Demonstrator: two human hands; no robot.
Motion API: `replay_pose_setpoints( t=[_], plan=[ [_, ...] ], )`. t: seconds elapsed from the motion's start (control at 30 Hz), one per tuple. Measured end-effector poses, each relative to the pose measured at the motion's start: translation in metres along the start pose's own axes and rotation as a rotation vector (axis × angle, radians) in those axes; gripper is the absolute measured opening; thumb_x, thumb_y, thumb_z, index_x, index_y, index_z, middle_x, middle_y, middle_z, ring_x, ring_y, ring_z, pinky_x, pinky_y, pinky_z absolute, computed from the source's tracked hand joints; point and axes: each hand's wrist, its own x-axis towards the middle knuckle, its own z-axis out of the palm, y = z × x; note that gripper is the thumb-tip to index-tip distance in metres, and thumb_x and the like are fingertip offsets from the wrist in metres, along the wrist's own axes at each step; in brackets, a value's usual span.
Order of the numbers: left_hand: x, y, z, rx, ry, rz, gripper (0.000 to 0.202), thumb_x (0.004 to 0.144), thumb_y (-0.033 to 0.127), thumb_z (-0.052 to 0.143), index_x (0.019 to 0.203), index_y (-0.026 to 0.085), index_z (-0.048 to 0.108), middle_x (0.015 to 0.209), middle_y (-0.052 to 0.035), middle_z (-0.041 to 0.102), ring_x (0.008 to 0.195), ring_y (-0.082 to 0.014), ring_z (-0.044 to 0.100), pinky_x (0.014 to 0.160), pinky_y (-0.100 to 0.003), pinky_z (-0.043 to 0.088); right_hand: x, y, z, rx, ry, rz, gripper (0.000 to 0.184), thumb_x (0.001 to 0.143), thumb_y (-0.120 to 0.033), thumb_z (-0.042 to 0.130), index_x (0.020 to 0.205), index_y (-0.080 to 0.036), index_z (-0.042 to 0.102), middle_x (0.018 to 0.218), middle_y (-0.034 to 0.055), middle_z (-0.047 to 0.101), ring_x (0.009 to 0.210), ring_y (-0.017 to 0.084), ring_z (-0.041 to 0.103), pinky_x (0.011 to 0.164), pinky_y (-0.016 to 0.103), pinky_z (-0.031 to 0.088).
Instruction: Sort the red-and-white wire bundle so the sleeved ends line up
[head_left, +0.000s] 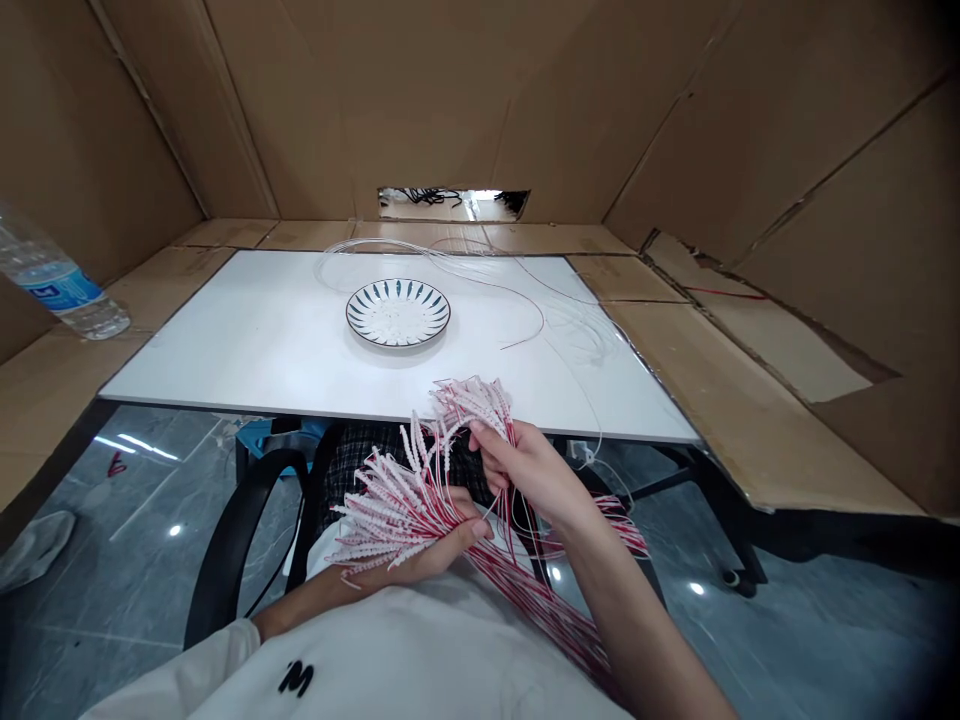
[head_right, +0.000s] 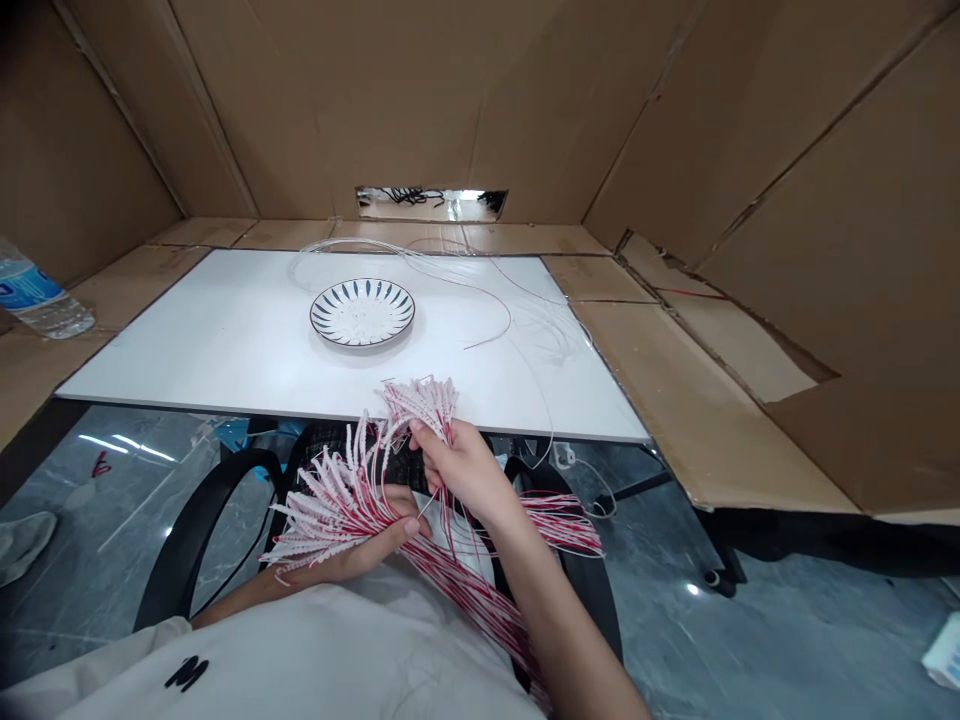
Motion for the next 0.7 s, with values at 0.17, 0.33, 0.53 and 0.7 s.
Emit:
replay_pose_setpoints(
  t=[0.17,0.33,0.53,0.7],
  plan=[
    [0.000,0.000,0.000,-0.138,0.011,0.001,0.036,0.088,0.043,0.039,0.075,0.017,0.061,0.079,-0.0028,0.054,0.075,-0.0164,0.052,0.076,-0.028,0.042,0.001,-0.007,-0.002,0.148,0.006,0.044,0.046,0.069,-0.056,0.069,0.069,-0.018,0.044,0.047,-0.0106,0.025,0.038,0.004,0.024,0.036,0.017,0.025],
    [0.003,-0.010,0.000,-0.288,-0.030,-0.082,0.050,0.091,0.051,0.034,0.090,0.015,0.069,0.088,-0.0054,0.063,0.083,-0.0186,0.059,0.080,-0.029,0.044,-0.002,-0.013,-0.011,0.233,-0.053,0.018,0.045,0.074,-0.047,0.068,0.059,-0.018,0.037,0.047,-0.0098,0.019,0.040,0.004,0.016,0.036,0.017,0.018],
    [0.007,-0.024,0.004,-0.514,-0.102,-0.181,0.059,0.090,0.057,0.031,0.097,0.014,0.070,0.091,-0.0083,0.069,0.085,-0.0202,0.062,0.085,-0.032,0.044,-0.007,-0.021,-0.025,0.285,-0.016,-0.054,0.045,0.077,-0.039,0.067,0.054,-0.018,0.034,0.047,-0.0085,0.018,0.040,0.005,0.016,0.036,0.019,0.016],
    [0.008,-0.022,0.002,-0.511,-0.072,-0.206,0.060,0.087,0.061,0.037,0.094,0.013,0.072,0.090,-0.0085,0.069,0.083,-0.0196,0.061,0.085,-0.031,0.044,-0.012,-0.030,-0.037,0.318,0.022,-0.071,0.044,0.074,-0.035,0.070,0.053,-0.017,0.036,0.047,-0.0086,0.018,0.040,0.004,0.016,0.036,0.018,0.017]
  ],
)
